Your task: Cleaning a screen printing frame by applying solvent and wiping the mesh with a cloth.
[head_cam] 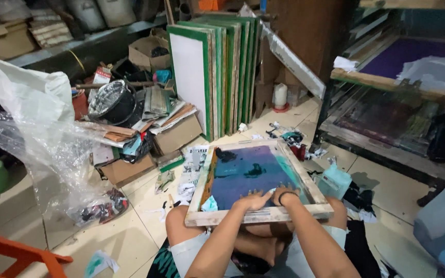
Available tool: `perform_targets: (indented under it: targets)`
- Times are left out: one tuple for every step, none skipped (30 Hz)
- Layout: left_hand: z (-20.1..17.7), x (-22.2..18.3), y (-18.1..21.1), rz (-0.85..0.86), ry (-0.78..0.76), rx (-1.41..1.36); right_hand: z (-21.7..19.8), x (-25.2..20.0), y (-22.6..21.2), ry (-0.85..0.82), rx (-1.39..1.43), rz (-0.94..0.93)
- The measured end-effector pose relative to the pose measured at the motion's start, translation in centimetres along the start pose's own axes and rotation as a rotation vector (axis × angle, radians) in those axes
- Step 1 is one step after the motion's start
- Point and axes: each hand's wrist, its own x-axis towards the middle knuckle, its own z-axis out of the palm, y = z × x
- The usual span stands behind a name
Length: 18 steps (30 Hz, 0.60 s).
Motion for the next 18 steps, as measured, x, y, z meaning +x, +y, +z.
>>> perform_targets:
  targets:
    - [-0.2, -0.3, 0.1, -0.006, -0.007, -0.005, 0.1, 0.3, 0.0, -0.010, -0.001, -0.002]
    - [-0.4, -0.5, 0.3, 0.007, -0.029, -0.002, 0.1, 0.6, 0.2, -0.014, -0.007, -0.004]
    - [-0.7, -0.7, 0.6, 0.020, -0.051, 0.001, 0.1, 1.0, 0.3, -0.019, -0.013, -0.005]
    - [-0.3, -0.1, 0.4, 0.017, -0.056, -0.001, 0.2, 1.2, 0.4, -0.025, -0.012, -0.005]
    - [0.0, 0.5, 0.2, 0.011, -0.049, 0.008, 0.4, 1.4, 0.4, -0.029, -0.017, -0.006]
    - [0.2, 1.2, 0.0, 0.004, -0.039, 0.019, 0.5, 1.8, 0.4, -0.032, -0.020, -0.010]
    - [-0.1, 0.9, 0.2, 0.000, -0.041, 0.018, 0.5, 2.2, 0.5, -0.035, -0.019, -0.012]
    - [-0.3, 0.6, 0.4, 0.007, -0.051, 0.025, 0.7, 2.5, 0.6, -0.042, -0.024, -0.014]
    - [-0.5, 0.2, 0.5, 0.014, -0.061, 0.032, 1.0, 2.8, 0.7, -0.048, -0.029, -0.017]
    - [-0.9, -0.2, 0.7, 0.011, -0.066, 0.032, 1.2, 3.3, 0.8, -0.052, -0.027, -0.017]
    - [-1.3, -0.6, 1.0, 0.016, -0.070, 0.033, 1.5, 3.7, 1.0, -0.056, -0.030, -0.018]
    - [-1.5, -1.2, 1.2, 0.021, -0.078, 0.034, 2.0, 3.9, 1.2, -0.063, -0.030, -0.017]
    - [-1.9, -1.2, 1.5, 0.018, -0.087, 0.035, 2.1, 4.4, 1.4, -0.071, -0.026, -0.016]
    - [-2.2, -1.2, 1.8, 0.025, -0.099, 0.056, 2.5, 4.8, 1.5, -0.081, -0.025, -0.015]
    - [-2.5, -1.2, 2.0, 0.032, -0.110, 0.077, 2.8, 5.2, 1.7, -0.092, -0.025, -0.015]
    - [-2.8, -1.0, 2.0, 0.029, -0.123, 0.077, 3.3, 5.5, 1.9, -0.103, -0.020, -0.012]
    - [-3.1, -0.8, 1.9, 0.031, -0.126, 0.085, 3.8, 5.7, 2.0, -0.113, -0.020, -0.010]
    - [-3.3, -0.6, 1.8, 0.034, -0.128, 0.091, 4.3, 6.0, 2.2, -0.122, -0.022, -0.008]
